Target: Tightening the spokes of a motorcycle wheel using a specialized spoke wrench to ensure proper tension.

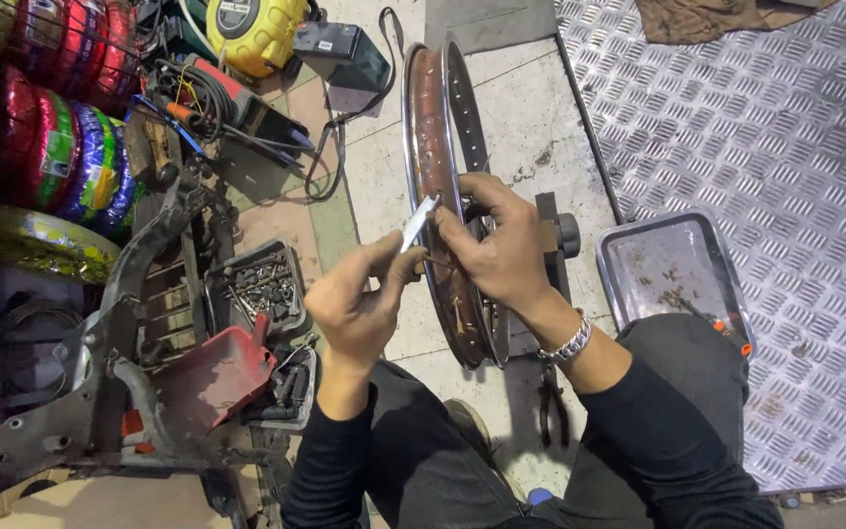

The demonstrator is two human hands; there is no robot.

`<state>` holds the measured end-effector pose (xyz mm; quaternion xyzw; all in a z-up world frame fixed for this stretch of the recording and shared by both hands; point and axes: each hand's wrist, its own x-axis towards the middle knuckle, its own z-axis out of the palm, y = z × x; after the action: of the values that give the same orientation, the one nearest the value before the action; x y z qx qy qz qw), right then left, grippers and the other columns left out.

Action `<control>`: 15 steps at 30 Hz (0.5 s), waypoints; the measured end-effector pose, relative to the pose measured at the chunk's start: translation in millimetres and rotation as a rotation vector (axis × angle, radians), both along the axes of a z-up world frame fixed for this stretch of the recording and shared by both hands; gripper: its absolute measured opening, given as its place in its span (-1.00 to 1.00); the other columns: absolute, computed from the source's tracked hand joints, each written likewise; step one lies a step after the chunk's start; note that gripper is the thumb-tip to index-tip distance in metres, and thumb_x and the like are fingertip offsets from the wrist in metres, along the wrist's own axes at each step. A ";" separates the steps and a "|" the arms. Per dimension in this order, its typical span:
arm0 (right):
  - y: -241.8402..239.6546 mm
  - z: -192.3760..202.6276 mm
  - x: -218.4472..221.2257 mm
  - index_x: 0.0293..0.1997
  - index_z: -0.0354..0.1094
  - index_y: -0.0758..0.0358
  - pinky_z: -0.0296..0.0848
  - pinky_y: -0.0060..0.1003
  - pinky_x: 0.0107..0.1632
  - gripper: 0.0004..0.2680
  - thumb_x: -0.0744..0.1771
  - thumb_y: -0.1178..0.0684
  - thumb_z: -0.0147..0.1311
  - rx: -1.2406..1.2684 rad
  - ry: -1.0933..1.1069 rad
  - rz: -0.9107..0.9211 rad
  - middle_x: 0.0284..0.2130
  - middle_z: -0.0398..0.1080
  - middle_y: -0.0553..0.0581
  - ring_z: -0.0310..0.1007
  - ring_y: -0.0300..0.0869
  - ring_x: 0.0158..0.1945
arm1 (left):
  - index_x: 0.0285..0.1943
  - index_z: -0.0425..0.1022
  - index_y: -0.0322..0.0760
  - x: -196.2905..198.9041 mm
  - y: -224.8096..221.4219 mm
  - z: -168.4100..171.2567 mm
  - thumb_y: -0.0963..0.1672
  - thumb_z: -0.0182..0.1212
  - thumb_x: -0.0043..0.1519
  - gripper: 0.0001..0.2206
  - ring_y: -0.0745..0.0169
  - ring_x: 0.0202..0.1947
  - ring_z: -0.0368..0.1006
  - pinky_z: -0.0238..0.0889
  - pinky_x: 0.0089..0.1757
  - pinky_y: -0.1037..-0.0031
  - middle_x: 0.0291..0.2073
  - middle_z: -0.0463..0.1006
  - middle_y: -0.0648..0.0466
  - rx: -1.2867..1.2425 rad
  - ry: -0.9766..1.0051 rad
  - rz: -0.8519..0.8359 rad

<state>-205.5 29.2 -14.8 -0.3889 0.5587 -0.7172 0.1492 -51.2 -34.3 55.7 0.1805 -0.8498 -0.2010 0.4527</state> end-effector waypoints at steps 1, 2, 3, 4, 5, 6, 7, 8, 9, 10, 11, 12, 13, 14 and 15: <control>1.4 4.3 0.1 -0.12 0.53 0.28 0.56 -0.17 -0.19 -0.88 0.29 0.16 0.26 -0.001 0.001 -0.003 -0.30 0.52 0.20 0.59 0.00 -0.19 | -0.22 0.66 -0.37 -1.8 -2.1 3.7 -0.24 0.48 0.13 -0.89 0.27 -0.72 0.49 0.32 -0.61 0.54 -0.63 0.63 -0.04 -0.001 0.001 -0.003; 2.9 8.5 0.0 -0.09 0.51 0.30 0.56 -0.12 -0.18 -0.86 0.31 0.14 0.23 0.002 0.004 0.024 -0.29 0.51 0.24 0.59 0.05 -0.17 | -0.24 0.67 -0.32 -3.7 -4.0 7.3 -0.22 0.51 0.12 -0.89 0.29 -0.74 0.45 0.31 -0.61 0.54 -0.65 0.61 0.04 -0.102 -0.030 -0.004; 4.8 12.1 1.2 -0.06 0.48 0.31 0.56 -0.07 -0.16 -0.85 0.32 0.13 0.21 0.006 0.002 0.052 -0.27 0.51 0.28 0.58 0.10 -0.14 | -0.25 0.68 -0.28 -4.7 -5.6 10.9 -0.20 0.53 0.10 -0.88 0.32 -0.75 0.42 0.30 -0.61 0.55 -0.68 0.59 0.11 -0.202 -0.064 -0.005; 4.7 14.5 2.1 -0.06 0.48 0.31 0.56 -0.07 -0.16 -0.85 0.32 0.13 0.21 0.007 -0.001 0.049 -0.27 0.51 0.28 0.58 0.10 -0.14 | -0.25 0.68 -0.28 -4.5 -7.7 12.5 -0.20 0.53 0.10 -0.88 0.32 -0.75 0.42 0.30 -0.61 0.55 -0.68 0.59 0.11 -0.201 -0.067 -0.008; 4.3 17.3 3.0 -0.04 0.47 0.32 0.55 -0.04 -0.16 -0.85 0.34 0.12 0.17 0.008 -0.005 0.068 -0.27 0.49 0.30 0.57 0.11 -0.14 | -0.24 0.68 -0.25 -4.2 -9.9 14.3 -0.19 0.54 0.10 -0.87 0.28 -0.71 0.46 0.35 -0.57 0.52 -0.63 0.60 0.13 -0.283 -0.118 -0.015; 4.0 20.1 4.0 -0.02 0.46 0.32 0.55 -0.01 -0.16 -0.84 0.35 0.11 0.14 0.009 -0.008 0.087 -0.27 0.48 0.32 0.56 0.12 -0.14 | -0.24 0.68 -0.22 -3.8 -12.1 16.2 -0.18 0.55 0.10 -0.87 0.25 -0.66 0.49 0.39 -0.52 0.49 -0.59 0.61 0.15 -0.365 -0.169 -0.022; 3.2 19.3 4.7 -0.02 0.46 0.32 0.55 -0.01 -0.16 -0.84 0.35 0.11 0.14 0.007 -0.009 0.087 -0.27 0.48 0.32 0.56 0.12 -0.14 | -0.24 0.68 -0.22 -4.4 -12.8 18.9 -0.18 0.55 0.10 -0.87 0.25 -0.66 0.49 0.39 -0.52 0.49 -0.59 0.61 0.15 -0.367 -0.171 -0.021; 2.4 18.5 5.3 -0.01 0.46 0.31 0.54 -0.01 -0.13 -0.84 0.35 0.10 0.14 0.008 -0.022 0.099 -0.26 0.49 0.31 0.56 0.11 -0.12 | -0.27 0.66 -0.25 -5.1 -13.5 21.8 -0.20 0.52 0.11 -0.89 0.22 -0.68 0.48 0.37 -0.53 0.49 -0.63 0.58 0.13 -0.379 -0.169 -0.044; 1.6 17.9 6.0 0.00 0.46 0.30 0.53 -0.02 -0.10 -0.84 0.35 0.09 0.15 0.008 -0.034 0.110 -0.25 0.49 0.30 0.56 0.09 -0.09 | -0.29 0.65 -0.28 -5.9 -14.2 24.7 -0.22 0.50 0.11 -0.90 0.20 -0.70 0.46 0.36 -0.53 0.50 -0.68 0.55 0.11 -0.392 -0.166 -0.067; 2.1 18.3 7.0 0.00 0.46 0.30 0.53 -0.02 -0.10 -0.84 0.35 0.09 0.15 0.005 -0.035 0.109 -0.25 0.49 0.30 0.56 0.09 -0.09 | -0.29 0.65 -0.28 -7.0 -21.3 23.3 -0.22 0.50 0.11 -0.90 0.20 -0.70 0.46 0.36 -0.53 0.50 -0.68 0.55 0.11 -0.394 -0.167 -0.068; 3.4 18.0 8.6 0.00 0.45 0.30 0.53 -0.03 -0.08 -0.83 0.34 0.10 0.15 0.017 -0.063 0.143 -0.25 0.49 0.30 0.55 0.05 -0.10 | -0.31 0.64 -0.25 -7.5 -27.6 21.1 -0.21 0.47 0.16 -0.93 0.17 -0.71 0.45 0.34 -0.54 0.50 -0.70 0.51 0.13 -0.372 -0.157 -0.060; 4.6 17.8 10.2 0.00 0.44 0.30 0.52 -0.04 -0.06 -0.82 0.33 0.10 0.16 0.029 -0.091 0.178 -0.25 0.49 0.29 0.54 0.01 -0.10 | -0.32 0.64 -0.22 -8.1 -34.0 19.1 -0.20 0.43 0.21 -0.94 0.14 -0.71 0.44 0.33 -0.54 0.50 -0.73 0.47 0.15 -0.350 -0.147 -0.053; 6.0 19.3 9.2 0.00 0.44 0.30 0.52 -0.04 -0.06 -0.82 0.33 0.10 0.16 0.028 -0.090 0.179 -0.25 0.49 0.29 0.54 0.01 -0.10 | -0.32 0.64 -0.22 -10.7 -31.5 21.5 -0.20 0.43 0.21 -0.94 0.14 -0.71 0.44 0.33 -0.54 0.50 -0.73 0.47 0.15 -0.352 -0.146 -0.051; 7.3 20.9 8.2 0.00 0.44 0.31 0.52 -0.03 -0.06 -0.82 0.33 0.10 0.15 0.031 -0.078 0.180 -0.25 0.50 0.31 0.54 0.03 -0.09 | -0.34 0.63 -0.21 -13.5 -29.0 24.1 -0.19 0.43 0.21 -0.92 0.18 -0.73 0.41 0.32 -0.54 0.52 -0.75 0.45 0.18 -0.322 -0.146 -0.061; 10.0 22.2 7.3 0.00 0.44 0.32 0.52 -0.02 -0.06 -0.81 0.33 0.10 0.15 0.036 -0.068 0.178 -0.24 0.50 0.34 0.54 0.05 -0.09 | -0.35 0.62 -0.19 -16.4 -25.7 26.1 -0.18 0.43 0.22 -0.90 0.22 -0.75 0.38 0.31 -0.55 0.55 -0.77 0.43 0.20 -0.290 -0.145 -0.073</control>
<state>-198.2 39.2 7.4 -0.4098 0.5293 -0.7036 0.2385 -67.6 -59.9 81.9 0.0965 -0.9064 -0.0789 0.4037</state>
